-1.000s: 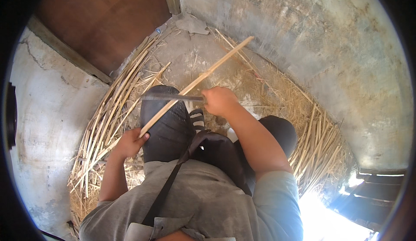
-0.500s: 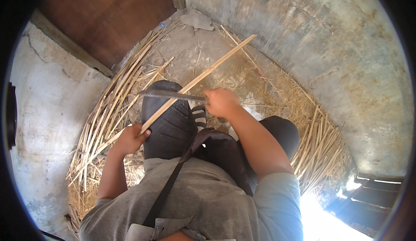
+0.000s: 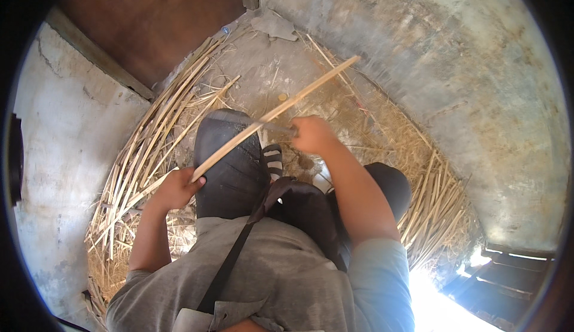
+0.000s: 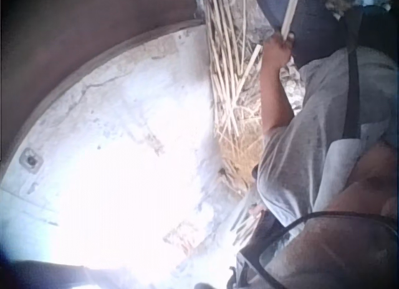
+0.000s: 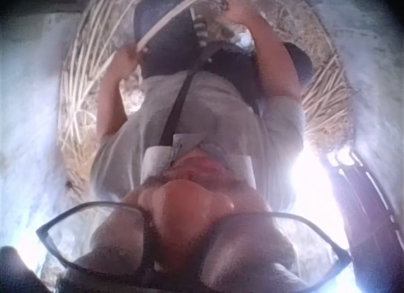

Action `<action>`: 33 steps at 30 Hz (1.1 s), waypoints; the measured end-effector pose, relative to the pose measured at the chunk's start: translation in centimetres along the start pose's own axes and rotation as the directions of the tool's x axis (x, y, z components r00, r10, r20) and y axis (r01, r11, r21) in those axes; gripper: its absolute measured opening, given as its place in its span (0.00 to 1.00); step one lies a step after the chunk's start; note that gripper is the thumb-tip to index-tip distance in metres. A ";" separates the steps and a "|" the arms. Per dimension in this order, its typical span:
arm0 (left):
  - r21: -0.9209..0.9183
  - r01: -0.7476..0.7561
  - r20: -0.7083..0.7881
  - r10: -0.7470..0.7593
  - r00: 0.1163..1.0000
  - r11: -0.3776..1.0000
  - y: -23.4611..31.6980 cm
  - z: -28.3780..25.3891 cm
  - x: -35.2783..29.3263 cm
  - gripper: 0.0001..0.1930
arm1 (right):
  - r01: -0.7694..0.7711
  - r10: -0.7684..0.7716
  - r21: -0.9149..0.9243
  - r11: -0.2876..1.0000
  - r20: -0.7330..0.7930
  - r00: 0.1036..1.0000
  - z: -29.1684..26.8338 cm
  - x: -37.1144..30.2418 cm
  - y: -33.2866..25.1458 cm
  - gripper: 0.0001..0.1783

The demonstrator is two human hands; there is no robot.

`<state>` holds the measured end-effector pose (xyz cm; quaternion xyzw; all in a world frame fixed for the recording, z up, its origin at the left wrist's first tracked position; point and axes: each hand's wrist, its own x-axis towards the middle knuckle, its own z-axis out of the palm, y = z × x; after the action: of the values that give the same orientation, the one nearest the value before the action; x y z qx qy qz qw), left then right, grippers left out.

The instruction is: The person sits on a straw-covered floor and uses a knife to shave a long, thin bamboo stick. They hold the stick against their leg and repeatedly scrape the blade along its length to remove the outer layer.

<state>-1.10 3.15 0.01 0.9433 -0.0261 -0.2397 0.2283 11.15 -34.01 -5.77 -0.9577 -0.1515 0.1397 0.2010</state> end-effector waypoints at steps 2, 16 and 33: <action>-0.010 0.019 -0.029 -0.019 0.999 1.000 0.1 0.2 -0.1 0.21 | -0.030 0.050 0.139 0.990 -0.145 0.988 1.1 1.7 4.5 0.22; -0.052 0.043 -0.002 -0.043 0.999 0.998 0.0 0.2 -0.2 0.22 | -0.073 0.083 0.163 0.984 -0.061 0.995 1.8 2.0 6.4 0.26; -0.110 0.042 0.015 -0.040 0.999 0.993 -0.2 0.3 0.0 0.22 | -0.137 0.166 0.223 0.965 -0.115 0.979 -0.4 1.5 5.3 0.24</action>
<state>-1.27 3.18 -0.28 0.9280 0.0051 -0.2514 0.2750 13.94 -38.25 -8.02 -0.9465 -0.0482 0.1061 0.3011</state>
